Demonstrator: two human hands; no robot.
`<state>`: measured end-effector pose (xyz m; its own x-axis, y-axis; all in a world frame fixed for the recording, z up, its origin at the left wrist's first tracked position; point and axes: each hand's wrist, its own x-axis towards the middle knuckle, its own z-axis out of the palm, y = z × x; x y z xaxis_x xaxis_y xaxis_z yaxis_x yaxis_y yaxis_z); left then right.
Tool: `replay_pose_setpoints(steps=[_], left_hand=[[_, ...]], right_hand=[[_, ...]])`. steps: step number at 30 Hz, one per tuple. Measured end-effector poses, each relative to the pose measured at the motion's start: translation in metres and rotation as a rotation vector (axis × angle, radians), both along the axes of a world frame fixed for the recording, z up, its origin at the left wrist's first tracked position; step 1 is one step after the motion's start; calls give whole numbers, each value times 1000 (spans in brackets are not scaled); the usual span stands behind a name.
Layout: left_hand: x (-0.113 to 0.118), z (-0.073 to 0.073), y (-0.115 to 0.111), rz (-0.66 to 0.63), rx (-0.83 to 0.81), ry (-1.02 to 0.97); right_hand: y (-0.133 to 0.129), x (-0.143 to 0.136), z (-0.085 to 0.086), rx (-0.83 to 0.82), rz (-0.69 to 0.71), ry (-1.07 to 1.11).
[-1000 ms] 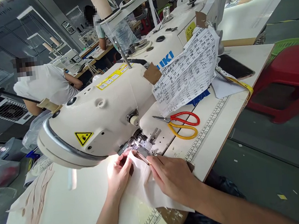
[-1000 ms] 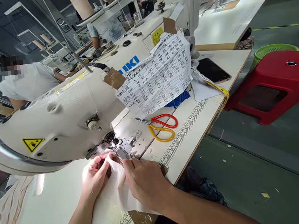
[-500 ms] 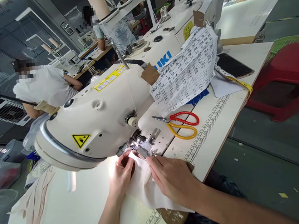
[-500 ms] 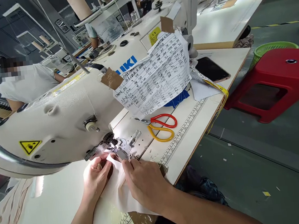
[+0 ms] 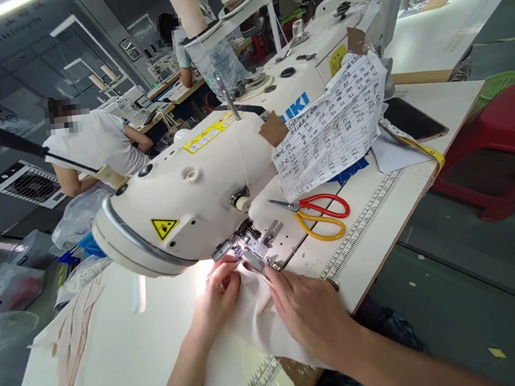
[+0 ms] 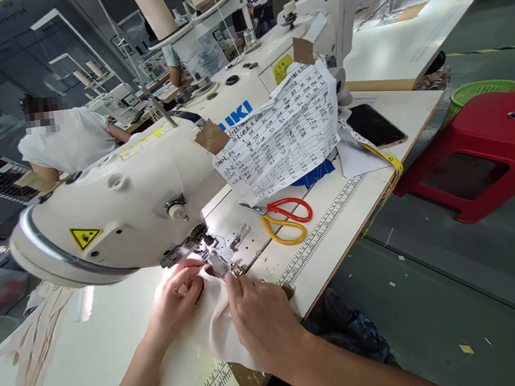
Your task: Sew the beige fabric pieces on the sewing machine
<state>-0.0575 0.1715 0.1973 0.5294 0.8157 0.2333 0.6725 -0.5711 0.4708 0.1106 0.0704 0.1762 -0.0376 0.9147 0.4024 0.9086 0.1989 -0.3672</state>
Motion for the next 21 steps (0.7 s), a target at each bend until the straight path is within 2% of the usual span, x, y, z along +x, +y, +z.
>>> replay_pose_setpoints(steps=[4, 7, 9, 14, 18, 21], left_hand=[[-6, 6, -11, -144, 81, 167], [-1, 5, -22, -140, 212, 297], [7, 2, -29, -104, 296, 332], [20, -9, -42, 2, 384, 279], [14, -13, -47, -31, 381, 209], [8, -14, -49, -44, 381, 207]], right_hand=[[-43, 15, -6, -39, 56, 189], [-71, 27, -15, -56, 93, 233], [-81, 33, -19, -55, 107, 223], [-78, 41, -14, -11, 160, 138], [-72, 46, -6, 52, 196, 60], [-70, 47, -6, 89, 204, 39]])
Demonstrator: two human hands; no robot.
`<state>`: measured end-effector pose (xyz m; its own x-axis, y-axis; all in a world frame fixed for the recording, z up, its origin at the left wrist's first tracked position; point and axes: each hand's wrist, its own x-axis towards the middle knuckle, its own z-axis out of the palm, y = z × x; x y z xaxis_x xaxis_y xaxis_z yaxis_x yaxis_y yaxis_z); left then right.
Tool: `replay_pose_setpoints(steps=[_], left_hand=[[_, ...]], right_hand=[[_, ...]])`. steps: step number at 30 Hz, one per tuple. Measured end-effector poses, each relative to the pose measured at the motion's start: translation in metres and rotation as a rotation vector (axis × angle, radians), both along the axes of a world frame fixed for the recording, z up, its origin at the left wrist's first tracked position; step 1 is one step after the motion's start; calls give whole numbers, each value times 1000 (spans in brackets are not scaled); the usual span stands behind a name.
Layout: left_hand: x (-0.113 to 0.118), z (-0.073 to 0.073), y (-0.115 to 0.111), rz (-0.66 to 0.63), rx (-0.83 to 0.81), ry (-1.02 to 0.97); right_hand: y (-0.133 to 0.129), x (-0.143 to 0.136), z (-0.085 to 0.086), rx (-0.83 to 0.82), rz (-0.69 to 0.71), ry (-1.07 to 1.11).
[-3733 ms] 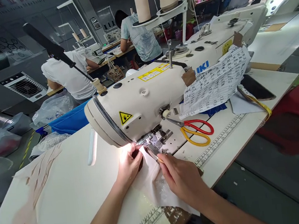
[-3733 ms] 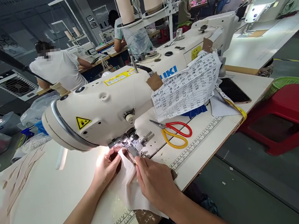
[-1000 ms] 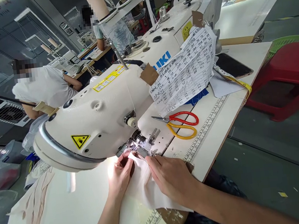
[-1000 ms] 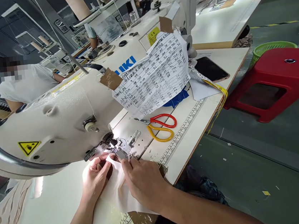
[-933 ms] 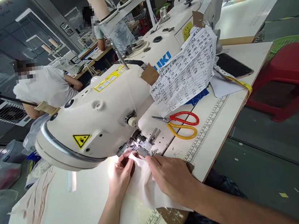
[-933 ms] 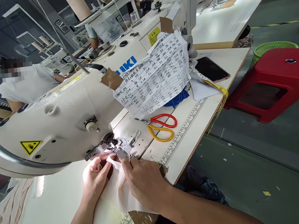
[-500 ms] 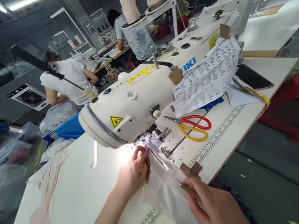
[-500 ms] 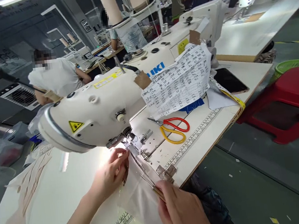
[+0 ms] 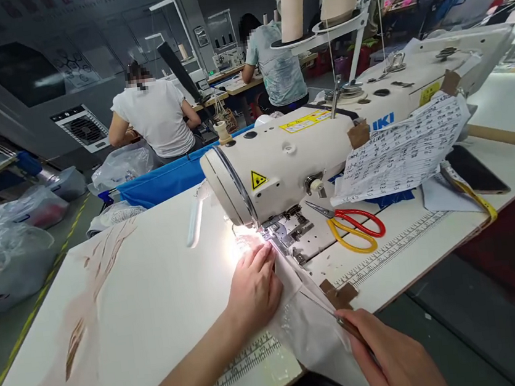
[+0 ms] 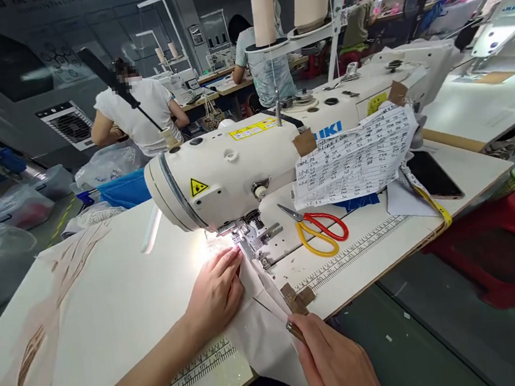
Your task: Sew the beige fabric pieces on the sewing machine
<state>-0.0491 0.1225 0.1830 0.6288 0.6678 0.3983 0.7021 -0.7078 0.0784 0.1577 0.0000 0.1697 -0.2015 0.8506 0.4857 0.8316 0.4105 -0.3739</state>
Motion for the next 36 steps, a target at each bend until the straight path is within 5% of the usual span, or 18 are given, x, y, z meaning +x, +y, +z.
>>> replay_pose_setpoints(steps=[6, 19, 36], left_hand=[[-1, -6, 1, -9, 50, 50], [1, -4, -5, 17, -10, 93], [8, -3, -23, -33, 71, 110]], right_hand=[[-1, -2, -6, -80, -21, -39], [11, -16, 13, -7, -45, -46], [21, -22, 8, -15, -57, -155]])
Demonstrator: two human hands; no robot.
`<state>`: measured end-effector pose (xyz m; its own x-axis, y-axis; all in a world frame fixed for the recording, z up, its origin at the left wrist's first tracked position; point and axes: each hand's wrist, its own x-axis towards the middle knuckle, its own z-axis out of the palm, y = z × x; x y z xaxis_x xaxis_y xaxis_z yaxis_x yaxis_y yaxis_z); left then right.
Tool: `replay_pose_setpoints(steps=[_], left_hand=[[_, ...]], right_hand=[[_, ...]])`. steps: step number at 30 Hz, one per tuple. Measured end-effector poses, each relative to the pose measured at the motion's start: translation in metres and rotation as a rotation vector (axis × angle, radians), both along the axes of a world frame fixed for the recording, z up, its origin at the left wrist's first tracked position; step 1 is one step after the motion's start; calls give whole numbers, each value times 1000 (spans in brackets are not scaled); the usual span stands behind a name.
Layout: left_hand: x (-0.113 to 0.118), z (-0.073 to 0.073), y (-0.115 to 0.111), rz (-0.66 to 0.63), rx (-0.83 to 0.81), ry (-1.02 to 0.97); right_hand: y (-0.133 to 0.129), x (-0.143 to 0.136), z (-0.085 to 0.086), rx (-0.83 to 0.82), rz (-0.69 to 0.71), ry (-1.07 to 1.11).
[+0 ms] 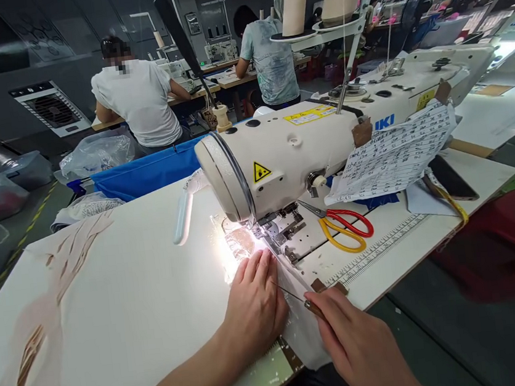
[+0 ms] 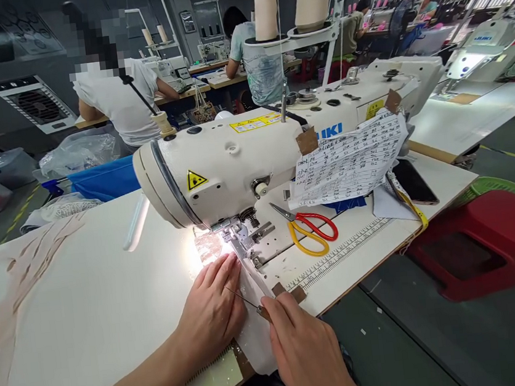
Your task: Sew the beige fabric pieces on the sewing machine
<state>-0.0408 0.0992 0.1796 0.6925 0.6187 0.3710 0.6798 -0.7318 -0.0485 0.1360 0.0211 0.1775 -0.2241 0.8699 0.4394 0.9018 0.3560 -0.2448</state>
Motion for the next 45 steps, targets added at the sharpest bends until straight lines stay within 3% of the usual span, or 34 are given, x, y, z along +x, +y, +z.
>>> replay_pose_setpoints(steps=[15, 22, 31, 36, 45], left_hand=[[-4, 2, 7, 27, -11, -51], [-3, 10, 15, 140, -110, -83], [-15, 5, 30, 115, 32, -38], [-11, 9, 21, 75, -1, -68], [-7, 3, 13, 35, -8, -46]], right_hand=[[16, -4, -5, 18, 48, -23], [31, -17, 7, 152, -4, -21], [31, -24, 6, 150, -31, 9], [27, -24, 5, 162, -26, 7], [24, -20, 8, 124, 6, 18]])
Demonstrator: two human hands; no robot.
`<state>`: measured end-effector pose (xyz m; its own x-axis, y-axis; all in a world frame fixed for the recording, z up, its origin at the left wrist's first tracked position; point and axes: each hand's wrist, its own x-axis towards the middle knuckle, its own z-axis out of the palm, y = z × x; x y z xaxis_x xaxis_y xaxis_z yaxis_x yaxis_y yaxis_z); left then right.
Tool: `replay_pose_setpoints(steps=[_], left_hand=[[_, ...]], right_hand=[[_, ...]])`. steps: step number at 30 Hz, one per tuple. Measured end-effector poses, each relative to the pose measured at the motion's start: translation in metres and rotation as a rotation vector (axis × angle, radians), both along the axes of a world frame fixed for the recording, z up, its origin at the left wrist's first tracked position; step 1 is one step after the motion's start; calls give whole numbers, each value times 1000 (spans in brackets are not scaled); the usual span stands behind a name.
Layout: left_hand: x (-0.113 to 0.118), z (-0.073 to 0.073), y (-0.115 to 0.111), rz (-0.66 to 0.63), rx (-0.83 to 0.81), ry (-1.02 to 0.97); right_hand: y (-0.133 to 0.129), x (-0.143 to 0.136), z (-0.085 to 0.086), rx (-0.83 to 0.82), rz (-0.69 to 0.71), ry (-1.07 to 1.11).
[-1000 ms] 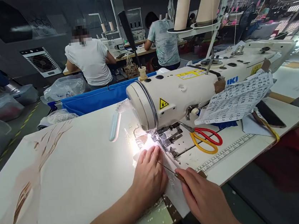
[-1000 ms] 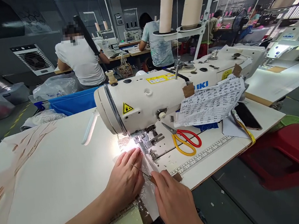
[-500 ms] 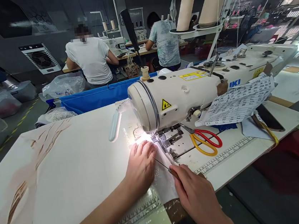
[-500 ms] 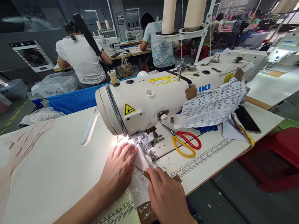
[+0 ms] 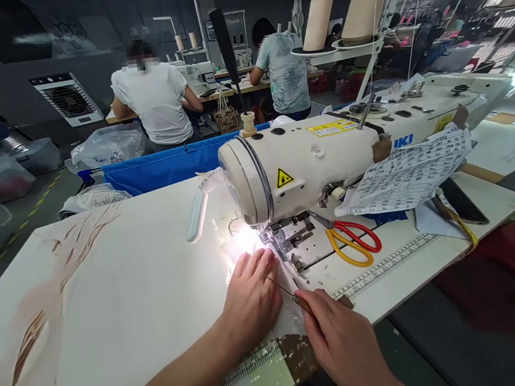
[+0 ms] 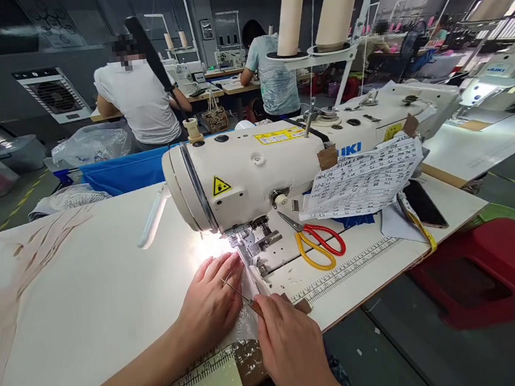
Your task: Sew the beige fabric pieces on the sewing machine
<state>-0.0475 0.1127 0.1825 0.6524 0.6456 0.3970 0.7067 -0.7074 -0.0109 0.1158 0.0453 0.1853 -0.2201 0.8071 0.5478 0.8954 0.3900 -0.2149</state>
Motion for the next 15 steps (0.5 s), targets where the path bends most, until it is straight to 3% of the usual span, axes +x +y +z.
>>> replay_pose_setpoints(steps=[6, 15], left_hand=[[2, 1, -2, 8, 14, -17], [2, -1, -6, 12, -5, 8]], right_hand=[[-6, 14, -8, -57, -6, 48], [-8, 36, -10, -265, -25, 408]])
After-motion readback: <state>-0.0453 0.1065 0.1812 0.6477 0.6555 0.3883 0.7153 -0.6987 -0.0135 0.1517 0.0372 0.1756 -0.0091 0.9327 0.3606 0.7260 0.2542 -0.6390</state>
